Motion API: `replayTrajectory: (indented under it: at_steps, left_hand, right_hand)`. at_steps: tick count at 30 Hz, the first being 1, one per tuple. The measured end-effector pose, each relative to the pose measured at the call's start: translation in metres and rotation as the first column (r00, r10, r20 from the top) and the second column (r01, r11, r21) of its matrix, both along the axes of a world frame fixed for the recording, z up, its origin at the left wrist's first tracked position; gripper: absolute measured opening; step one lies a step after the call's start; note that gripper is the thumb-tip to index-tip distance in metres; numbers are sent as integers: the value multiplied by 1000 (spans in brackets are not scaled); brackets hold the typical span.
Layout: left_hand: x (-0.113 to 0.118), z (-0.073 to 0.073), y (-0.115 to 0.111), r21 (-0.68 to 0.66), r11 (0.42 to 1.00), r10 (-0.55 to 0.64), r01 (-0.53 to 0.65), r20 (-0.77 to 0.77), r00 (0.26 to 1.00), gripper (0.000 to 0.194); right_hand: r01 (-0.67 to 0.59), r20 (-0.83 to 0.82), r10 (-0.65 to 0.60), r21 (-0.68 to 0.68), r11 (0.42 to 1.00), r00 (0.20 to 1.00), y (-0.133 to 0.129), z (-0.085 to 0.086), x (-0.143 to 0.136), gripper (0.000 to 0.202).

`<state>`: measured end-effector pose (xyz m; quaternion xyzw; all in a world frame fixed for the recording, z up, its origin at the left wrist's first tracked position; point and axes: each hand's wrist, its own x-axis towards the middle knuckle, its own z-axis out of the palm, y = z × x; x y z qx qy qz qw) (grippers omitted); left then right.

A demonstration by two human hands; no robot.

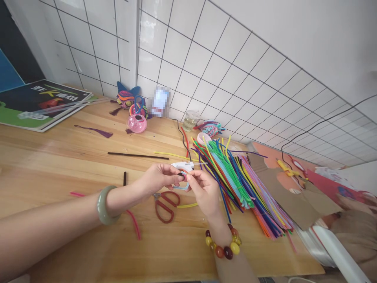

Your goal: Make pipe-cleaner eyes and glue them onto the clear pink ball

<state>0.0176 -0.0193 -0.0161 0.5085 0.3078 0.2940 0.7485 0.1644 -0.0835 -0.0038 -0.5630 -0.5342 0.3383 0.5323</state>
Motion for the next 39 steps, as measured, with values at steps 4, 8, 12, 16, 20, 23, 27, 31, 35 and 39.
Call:
replayTrajectory:
  at_steps: [4,8,12,16,20,23,27,31,35,39]
  left_hand:
    - [0,-3,1,7,1000,-9,9,5,1000,17]
    - [0,-4,2,10,1000,-12,12,7,1000,18]
    - [0,-3,1,8,1000,-3,3,-6,1000,18]
    - [0,-3,1,13,1000,-6,7,-22,1000,20]
    - [-1,-3,2,18,1000,-8,9,-32,999,22]
    - [-1,-3,3,31,999,-9,10,-26,1000,21]
    - [0,-3,3,25,1000,-8,9,-25,1000,20]
    - [0,-3,3,22,1000,-8,8,-16,1000,19]
    - [-1,-2,2,18,1000,-14,14,-22,1000,18]
    - [-1,-1,2,4,1000,-16,16,-2,1000,18]
  right_hand:
    - [1,7,-1,-3,1000,1000,0,0,0,9]
    - [3,5,-3,-13,1000,1000,0,-1,1,9]
    - [0,9,0,-18,1000,1000,0,-1,0,9]
    - [-8,14,8,-12,1000,1000,0,0,0,9]
    - [-6,30,6,-9,1000,1000,0,1,0,10]
    - [1,43,0,-11,1000,999,0,1,0,10]
    - [5,54,-4,-14,1000,999,0,0,0,11]
    - [14,61,-13,-23,1000,998,0,0,0,11]
    - [9,62,-8,-22,1000,998,-1,1,0,11]
    - [9,60,-8,-23,1000,998,-1,0,0,11]
